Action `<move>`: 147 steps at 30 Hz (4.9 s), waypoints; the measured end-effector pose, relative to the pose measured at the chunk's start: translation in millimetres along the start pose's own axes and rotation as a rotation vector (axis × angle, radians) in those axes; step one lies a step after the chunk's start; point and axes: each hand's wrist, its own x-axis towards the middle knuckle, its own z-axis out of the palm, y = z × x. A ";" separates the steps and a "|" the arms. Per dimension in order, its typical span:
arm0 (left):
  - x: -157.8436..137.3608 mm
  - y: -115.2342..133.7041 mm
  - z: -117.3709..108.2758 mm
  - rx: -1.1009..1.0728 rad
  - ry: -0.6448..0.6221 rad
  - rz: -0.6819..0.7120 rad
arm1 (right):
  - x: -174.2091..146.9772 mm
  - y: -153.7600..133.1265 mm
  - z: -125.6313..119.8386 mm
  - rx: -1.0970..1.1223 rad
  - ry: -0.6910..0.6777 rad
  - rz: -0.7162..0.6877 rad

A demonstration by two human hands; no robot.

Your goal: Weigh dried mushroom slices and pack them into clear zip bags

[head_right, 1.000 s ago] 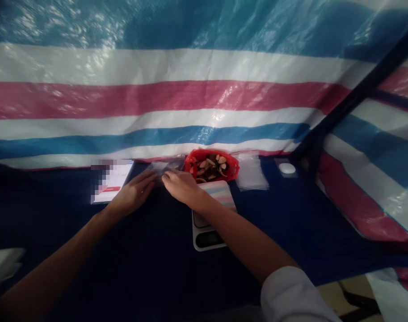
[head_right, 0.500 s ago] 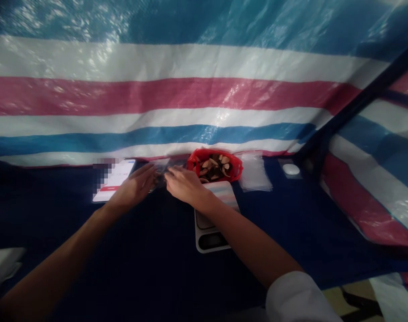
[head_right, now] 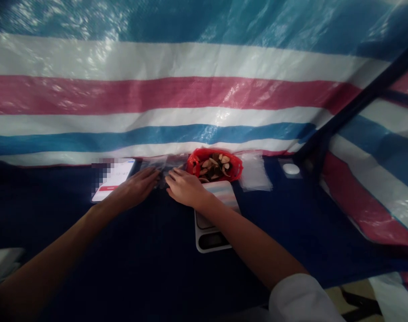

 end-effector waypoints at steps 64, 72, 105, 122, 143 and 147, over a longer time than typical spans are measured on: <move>-4.3 150.5 40.0 0.131 -0.058 -0.349 | -209.5 89.2 -34.7 -0.102 0.013 0.447; -3.3 153.8 37.1 0.138 -0.081 -0.360 | -211.7 90.3 -31.7 -0.113 0.020 0.443; 10.2 143.1 39.1 0.075 0.197 -0.264 | -195.2 144.3 -34.4 -0.105 0.180 0.483; -6.3 145.9 43.8 0.066 0.005 -0.286 | -199.0 141.4 -31.8 -0.042 0.257 0.575; -4.5 146.6 44.3 0.064 0.029 -0.318 | -191.2 128.9 -51.4 0.006 0.359 0.590; -4.1 146.5 43.4 0.070 0.018 -0.319 | -185.0 124.7 -62.5 0.252 0.474 0.576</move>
